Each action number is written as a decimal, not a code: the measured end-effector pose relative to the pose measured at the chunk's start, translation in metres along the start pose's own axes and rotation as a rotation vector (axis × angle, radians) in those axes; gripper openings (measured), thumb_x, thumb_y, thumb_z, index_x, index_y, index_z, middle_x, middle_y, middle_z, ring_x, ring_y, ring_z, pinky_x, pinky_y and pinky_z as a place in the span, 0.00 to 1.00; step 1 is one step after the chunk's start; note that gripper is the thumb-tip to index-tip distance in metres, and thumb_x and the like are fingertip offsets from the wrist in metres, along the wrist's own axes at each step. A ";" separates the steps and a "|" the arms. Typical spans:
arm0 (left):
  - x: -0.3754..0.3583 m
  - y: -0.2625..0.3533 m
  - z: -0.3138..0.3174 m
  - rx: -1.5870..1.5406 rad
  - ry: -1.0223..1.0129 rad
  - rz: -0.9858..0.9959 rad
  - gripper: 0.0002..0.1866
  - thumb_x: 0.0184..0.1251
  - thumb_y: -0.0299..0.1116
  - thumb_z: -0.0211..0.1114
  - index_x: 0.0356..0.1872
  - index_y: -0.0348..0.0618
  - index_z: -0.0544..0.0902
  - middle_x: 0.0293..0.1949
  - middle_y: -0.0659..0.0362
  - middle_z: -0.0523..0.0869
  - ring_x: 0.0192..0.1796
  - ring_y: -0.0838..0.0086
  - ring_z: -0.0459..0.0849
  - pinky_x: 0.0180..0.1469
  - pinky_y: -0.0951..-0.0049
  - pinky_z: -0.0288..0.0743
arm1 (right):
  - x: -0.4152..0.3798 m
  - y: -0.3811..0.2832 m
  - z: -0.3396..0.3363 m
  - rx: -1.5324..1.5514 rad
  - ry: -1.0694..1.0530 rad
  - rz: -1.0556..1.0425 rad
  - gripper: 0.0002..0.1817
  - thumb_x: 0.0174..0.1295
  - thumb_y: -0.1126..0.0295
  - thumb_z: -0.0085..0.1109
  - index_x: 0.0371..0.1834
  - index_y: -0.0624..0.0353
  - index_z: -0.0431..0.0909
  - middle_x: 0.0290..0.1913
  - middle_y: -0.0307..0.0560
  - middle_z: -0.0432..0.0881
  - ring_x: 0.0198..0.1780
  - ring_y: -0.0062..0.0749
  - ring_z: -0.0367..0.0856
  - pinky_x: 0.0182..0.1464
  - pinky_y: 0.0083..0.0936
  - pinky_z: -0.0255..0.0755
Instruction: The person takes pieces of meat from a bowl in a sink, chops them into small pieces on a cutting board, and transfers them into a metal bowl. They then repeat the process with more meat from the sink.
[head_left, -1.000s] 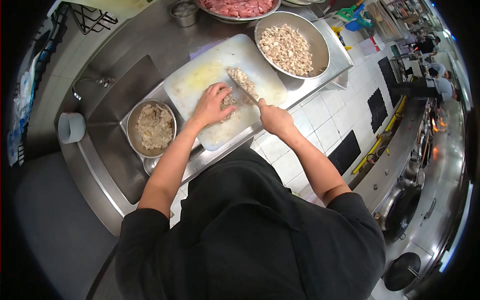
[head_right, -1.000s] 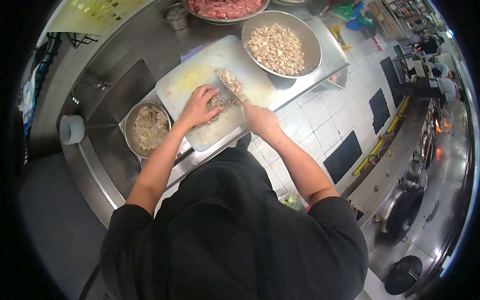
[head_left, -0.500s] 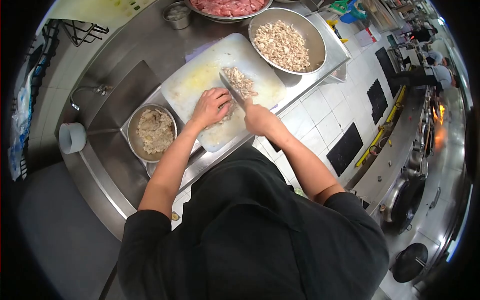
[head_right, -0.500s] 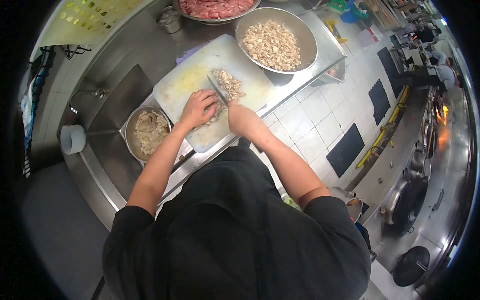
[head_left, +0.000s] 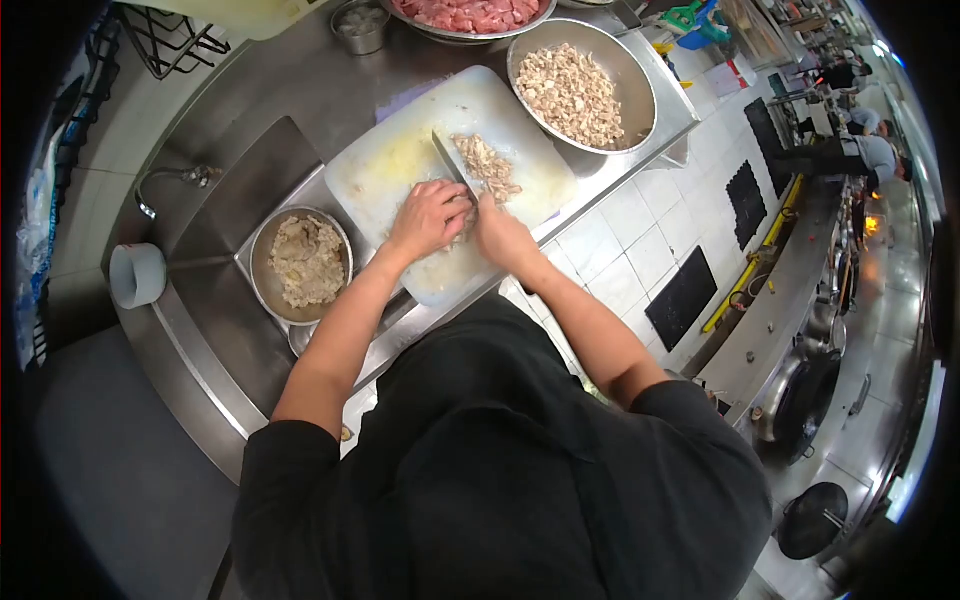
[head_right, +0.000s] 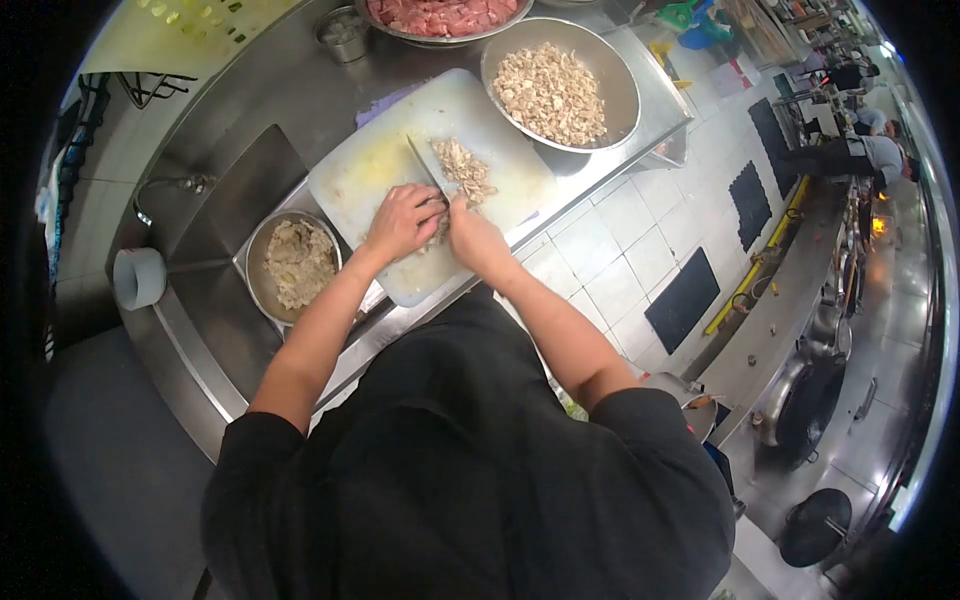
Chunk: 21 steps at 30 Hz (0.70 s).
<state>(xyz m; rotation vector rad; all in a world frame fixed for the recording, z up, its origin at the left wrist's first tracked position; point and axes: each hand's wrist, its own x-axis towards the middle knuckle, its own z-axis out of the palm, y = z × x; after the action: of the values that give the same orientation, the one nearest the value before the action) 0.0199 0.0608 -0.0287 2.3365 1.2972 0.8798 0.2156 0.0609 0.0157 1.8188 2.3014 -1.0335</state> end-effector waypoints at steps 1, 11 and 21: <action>0.004 -0.003 -0.001 0.012 0.002 0.010 0.11 0.61 0.32 0.73 0.45 0.48 0.92 0.55 0.59 0.88 0.62 0.59 0.83 0.66 0.56 0.75 | 0.018 0.004 -0.008 0.010 0.000 -0.071 0.16 0.67 0.78 0.48 0.56 0.72 0.69 0.42 0.79 0.86 0.48 0.72 0.88 0.52 0.59 0.79; -0.004 -0.005 0.001 -0.063 0.005 0.002 0.11 0.63 0.32 0.72 0.46 0.46 0.91 0.57 0.56 0.88 0.60 0.58 0.85 0.63 0.57 0.77 | 0.016 0.010 0.007 0.115 0.103 -0.089 0.16 0.67 0.75 0.53 0.54 0.75 0.68 0.37 0.78 0.86 0.43 0.72 0.88 0.48 0.62 0.79; -0.001 -0.003 -0.009 -0.150 0.009 -0.022 0.13 0.65 0.27 0.70 0.50 0.39 0.88 0.55 0.53 0.88 0.60 0.55 0.85 0.64 0.59 0.79 | 0.003 -0.029 -0.060 -0.103 -0.176 -0.106 0.19 0.65 0.76 0.52 0.54 0.81 0.71 0.39 0.80 0.86 0.46 0.70 0.90 0.50 0.54 0.82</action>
<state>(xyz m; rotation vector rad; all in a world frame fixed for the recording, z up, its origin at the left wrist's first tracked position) 0.0115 0.0616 -0.0244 2.2019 1.2135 0.9476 0.2108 0.0915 0.0747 1.5188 2.3206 -1.0209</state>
